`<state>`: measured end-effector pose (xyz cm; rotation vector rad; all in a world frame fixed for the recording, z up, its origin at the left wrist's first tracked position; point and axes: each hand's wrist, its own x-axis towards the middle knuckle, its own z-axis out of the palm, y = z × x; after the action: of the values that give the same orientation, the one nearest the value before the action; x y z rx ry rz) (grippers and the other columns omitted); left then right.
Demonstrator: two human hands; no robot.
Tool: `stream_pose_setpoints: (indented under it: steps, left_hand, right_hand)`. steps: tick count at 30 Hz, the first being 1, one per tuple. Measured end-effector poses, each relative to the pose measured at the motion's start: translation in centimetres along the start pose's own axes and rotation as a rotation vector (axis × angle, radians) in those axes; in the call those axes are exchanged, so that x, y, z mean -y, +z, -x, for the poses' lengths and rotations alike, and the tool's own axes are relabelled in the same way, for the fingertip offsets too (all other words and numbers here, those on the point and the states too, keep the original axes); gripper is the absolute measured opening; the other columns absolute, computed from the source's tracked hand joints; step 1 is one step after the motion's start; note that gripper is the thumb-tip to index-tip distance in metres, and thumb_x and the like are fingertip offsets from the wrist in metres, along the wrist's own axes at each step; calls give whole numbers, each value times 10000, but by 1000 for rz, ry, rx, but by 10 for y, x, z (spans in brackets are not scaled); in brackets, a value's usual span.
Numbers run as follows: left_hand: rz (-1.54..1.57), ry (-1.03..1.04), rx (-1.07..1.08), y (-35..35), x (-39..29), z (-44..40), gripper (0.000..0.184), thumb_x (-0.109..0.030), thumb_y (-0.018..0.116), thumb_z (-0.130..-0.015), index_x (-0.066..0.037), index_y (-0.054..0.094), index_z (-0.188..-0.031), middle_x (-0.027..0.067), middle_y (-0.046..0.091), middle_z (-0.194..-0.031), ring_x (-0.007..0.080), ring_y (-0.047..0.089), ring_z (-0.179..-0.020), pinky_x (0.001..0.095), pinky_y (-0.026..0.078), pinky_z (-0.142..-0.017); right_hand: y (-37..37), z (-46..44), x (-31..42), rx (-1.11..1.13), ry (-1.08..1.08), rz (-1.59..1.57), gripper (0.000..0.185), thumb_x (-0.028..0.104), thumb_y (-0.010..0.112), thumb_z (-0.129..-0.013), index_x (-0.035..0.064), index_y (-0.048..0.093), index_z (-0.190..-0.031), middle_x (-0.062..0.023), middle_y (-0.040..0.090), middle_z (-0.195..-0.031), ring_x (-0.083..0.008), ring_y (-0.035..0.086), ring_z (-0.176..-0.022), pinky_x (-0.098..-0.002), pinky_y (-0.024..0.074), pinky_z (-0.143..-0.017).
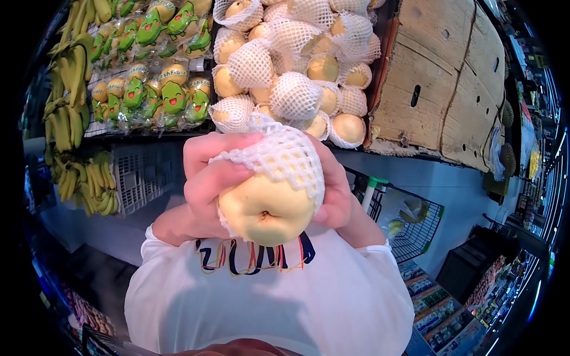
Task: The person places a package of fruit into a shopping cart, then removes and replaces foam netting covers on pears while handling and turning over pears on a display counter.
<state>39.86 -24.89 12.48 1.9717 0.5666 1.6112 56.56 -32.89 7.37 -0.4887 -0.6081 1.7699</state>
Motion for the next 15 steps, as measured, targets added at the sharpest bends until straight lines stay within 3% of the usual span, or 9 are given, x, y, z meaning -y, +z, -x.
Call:
stream_pose_setpoints:
  steps: [7, 15]
  left_hand:
    - [-34, 4, 29, -4, 1, -1, 661, -195, 920, -637, -84, 573, -1188, 166, 592, -1159, 262, 634, -889, 328, 549, -698]
    - [327, -270, 176, -17, 2, -5, 1014, -294, 989, -488, -57, 464, -1322, 127, 547, -1170, 284, 547, -1049, 384, 487, -884]
  right_hand:
    - [0, -6, 5, 102, -87, 162, 1043, 254, 842, -793, 51, 166, -1561, -211, 377, -1534, -339, 438, -1391, -492, 389, -1132]
    - [-5, -22, 16, 292, -342, 564, 1066, 258, 852, -793, 57, 140, -1560, -217, 376, -1527, -341, 453, -1378, -492, 414, -1117]
